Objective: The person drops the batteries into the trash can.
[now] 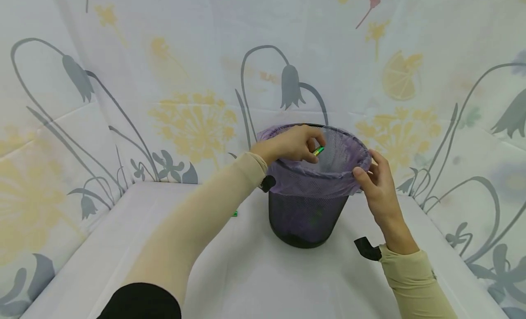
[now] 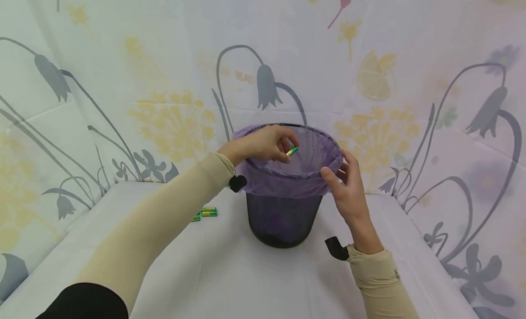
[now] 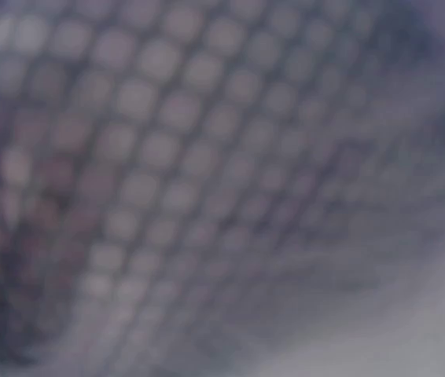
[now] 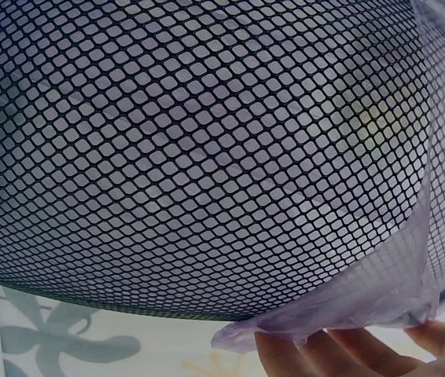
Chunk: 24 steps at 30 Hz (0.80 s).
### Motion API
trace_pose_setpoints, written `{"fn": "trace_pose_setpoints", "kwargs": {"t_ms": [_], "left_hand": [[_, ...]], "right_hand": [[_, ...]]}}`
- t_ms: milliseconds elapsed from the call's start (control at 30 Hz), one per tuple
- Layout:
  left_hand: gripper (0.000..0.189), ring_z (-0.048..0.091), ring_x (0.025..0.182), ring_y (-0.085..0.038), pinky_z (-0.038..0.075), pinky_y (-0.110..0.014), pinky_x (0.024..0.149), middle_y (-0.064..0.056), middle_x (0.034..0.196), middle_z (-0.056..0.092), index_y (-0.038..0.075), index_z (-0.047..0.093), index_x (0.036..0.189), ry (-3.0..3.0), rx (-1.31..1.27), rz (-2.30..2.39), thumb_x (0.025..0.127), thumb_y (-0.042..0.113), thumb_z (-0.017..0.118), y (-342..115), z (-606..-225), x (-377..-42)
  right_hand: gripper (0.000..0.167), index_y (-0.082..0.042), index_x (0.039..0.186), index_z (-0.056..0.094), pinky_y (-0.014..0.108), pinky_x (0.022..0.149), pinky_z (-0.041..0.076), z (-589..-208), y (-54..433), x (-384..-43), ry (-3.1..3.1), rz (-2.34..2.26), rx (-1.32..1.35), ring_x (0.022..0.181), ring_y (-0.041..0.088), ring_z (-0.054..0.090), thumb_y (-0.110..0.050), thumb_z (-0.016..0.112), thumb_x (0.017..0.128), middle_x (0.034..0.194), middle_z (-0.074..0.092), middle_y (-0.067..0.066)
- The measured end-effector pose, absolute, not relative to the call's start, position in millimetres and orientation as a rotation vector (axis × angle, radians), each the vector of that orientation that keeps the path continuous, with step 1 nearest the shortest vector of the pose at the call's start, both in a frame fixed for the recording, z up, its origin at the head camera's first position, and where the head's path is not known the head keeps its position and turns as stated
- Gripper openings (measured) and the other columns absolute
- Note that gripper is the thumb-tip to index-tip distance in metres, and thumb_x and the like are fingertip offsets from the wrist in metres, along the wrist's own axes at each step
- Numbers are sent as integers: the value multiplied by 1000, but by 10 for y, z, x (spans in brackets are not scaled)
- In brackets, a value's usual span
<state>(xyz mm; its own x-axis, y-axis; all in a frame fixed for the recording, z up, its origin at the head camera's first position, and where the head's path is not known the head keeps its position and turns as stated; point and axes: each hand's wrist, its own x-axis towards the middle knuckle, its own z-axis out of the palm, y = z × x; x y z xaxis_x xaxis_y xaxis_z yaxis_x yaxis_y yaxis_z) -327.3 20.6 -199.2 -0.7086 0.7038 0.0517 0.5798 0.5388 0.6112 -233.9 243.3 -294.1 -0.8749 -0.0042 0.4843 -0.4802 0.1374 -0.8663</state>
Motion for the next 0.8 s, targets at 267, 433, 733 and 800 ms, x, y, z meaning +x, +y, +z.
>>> {"fn": "trace_pose_setpoints", "kwargs": {"t_ms": [267,433,733,800], "left_hand": [[43,62,83,-19,51,-28,69,-6,102,61,14,60,123,2583,1144,793,83,11,75,240,-2025,-3280],[43,62,85,-18,51,-27,70,-6,101,62,14,60,123,2606,1156,805,83,11,75,232,-2018,-3271],[32,63,80,-17,51,-27,68,-3,95,64,12,64,115,2550,1220,787,85,10,73,312,-2080,-3294],[28,63,79,-16,51,-27,67,-2,92,65,12,65,112,2549,1224,773,85,9,72,322,-2087,-3290]], "right_hand": [[65,-19,151,19,17,87,40,-2930,2442,-2332,-2069,1779,470,122,29,41,-24,54,96,139,35,24],[64,-19,150,20,18,86,40,-2917,2442,-2349,-2082,1763,479,122,32,41,-25,54,96,140,34,24],[66,-18,151,18,20,82,42,-2915,2455,-2328,-2074,1777,469,116,23,46,-24,54,96,139,36,22],[67,-19,152,17,20,82,42,-2918,2457,-2310,-2078,1783,460,115,18,47,-23,54,96,137,36,22]]}}
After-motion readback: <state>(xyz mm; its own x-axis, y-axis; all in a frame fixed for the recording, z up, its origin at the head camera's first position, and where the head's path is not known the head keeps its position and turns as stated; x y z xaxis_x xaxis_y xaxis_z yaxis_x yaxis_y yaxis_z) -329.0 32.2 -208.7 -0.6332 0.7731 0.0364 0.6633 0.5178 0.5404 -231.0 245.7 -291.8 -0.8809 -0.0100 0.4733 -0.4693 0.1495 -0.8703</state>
